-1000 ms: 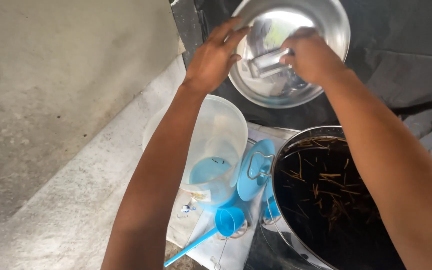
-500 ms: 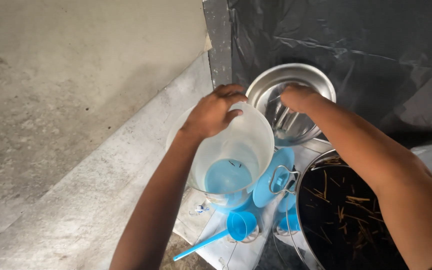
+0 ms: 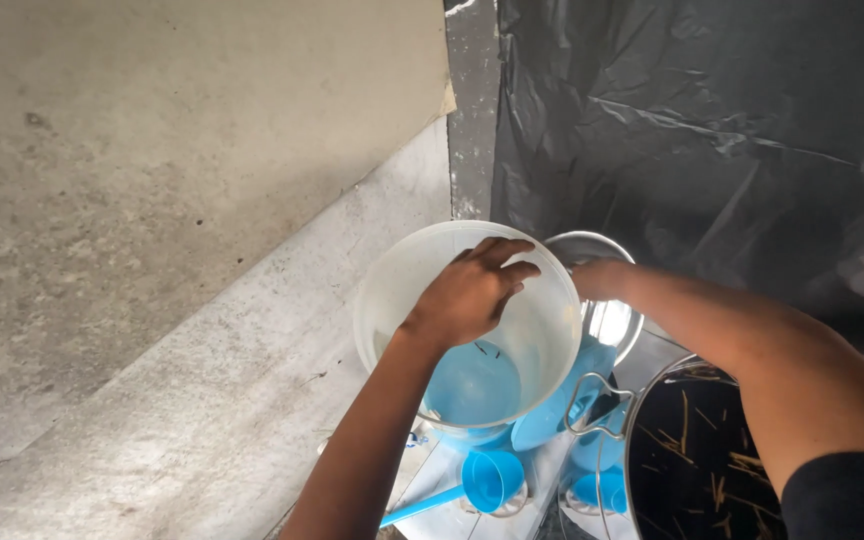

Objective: The person removes a lid from a pot on a portable stove and places it aside. They then use a blue ladle to stir a dark liquid containing thin brown sticks inside the pot. The person continues stirring the contents for the remainder of the video.

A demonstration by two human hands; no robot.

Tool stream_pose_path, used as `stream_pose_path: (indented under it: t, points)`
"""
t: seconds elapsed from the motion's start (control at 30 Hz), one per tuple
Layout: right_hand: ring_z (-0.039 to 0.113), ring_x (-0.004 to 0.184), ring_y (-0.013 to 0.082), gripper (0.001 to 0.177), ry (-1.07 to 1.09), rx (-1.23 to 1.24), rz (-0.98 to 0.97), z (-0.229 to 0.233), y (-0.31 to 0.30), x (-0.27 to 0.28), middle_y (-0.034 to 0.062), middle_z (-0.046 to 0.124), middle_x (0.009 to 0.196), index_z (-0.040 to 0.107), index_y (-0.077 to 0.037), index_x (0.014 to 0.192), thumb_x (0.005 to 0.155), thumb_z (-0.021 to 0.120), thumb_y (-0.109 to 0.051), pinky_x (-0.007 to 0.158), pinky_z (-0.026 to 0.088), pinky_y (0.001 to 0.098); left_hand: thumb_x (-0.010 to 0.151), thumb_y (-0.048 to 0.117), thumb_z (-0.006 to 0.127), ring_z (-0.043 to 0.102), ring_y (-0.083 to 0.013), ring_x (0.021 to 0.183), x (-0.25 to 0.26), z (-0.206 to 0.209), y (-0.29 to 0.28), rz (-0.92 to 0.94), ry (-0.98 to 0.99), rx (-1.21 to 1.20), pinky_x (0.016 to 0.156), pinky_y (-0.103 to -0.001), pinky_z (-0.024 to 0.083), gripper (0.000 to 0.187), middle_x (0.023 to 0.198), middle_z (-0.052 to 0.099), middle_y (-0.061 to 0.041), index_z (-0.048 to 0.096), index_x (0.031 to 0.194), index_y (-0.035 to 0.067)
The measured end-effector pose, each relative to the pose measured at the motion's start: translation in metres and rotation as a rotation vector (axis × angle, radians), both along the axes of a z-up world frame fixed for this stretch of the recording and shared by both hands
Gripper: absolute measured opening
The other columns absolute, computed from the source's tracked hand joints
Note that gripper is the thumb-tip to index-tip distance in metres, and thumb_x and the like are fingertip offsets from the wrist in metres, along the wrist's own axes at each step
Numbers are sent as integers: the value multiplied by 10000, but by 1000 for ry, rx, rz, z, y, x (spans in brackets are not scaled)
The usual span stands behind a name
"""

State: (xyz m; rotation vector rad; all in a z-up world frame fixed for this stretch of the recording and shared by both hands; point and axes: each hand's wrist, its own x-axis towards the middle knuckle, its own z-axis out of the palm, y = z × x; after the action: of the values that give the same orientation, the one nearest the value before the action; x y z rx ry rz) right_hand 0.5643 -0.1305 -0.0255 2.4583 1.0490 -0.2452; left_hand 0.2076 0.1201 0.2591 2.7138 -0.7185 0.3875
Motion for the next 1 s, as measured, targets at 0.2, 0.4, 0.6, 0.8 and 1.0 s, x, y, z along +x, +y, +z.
stream_pose_path:
  t: [0.2,0.4,0.6,0.8,1.0]
  points:
    - [871,1287,323,571,64,-87,17,-43,6,31,93,884,1393,894,-299,1401,858,977,-453,979,747,539,1191,59,673,653,-350,1577,-16,1,5,14,3,-18,1187,-573,661,324,1645,700,-82,819,1464,156]
    - [871,1303,297,675,86,-158,22,-86,-25,56,60,877,1452,870,-359,1473,826,974,-522,954,757,526,1163,3,676,655,-356,1569,-30,27,9,11,-28,-60,1179,-600,659,383,1657,685,-66,807,1484,167]
    - [871,1319,272,780,155,-276,20,-85,-51,121,27,870,1510,844,-418,1545,795,970,-592,929,766,512,1154,9,721,730,-398,1465,-26,33,10,14,-71,-114,1106,-620,678,313,1587,746,-82,831,1416,142]
    - [767,1458,414,496,55,82,-70,232,17,-178,130,776,1635,790,-159,1597,1125,697,-284,1093,669,741,1157,181,768,860,-353,1177,-28,36,-23,20,8,44,1022,-580,687,285,1247,874,-79,826,1436,177]
    - [826,1252,470,471,-157,130,-109,221,-31,-251,133,819,1492,874,-141,1429,1153,495,-175,953,553,927,1148,234,751,877,-407,1049,-77,66,-62,32,-12,134,910,-631,690,296,1131,892,-119,836,1426,182]
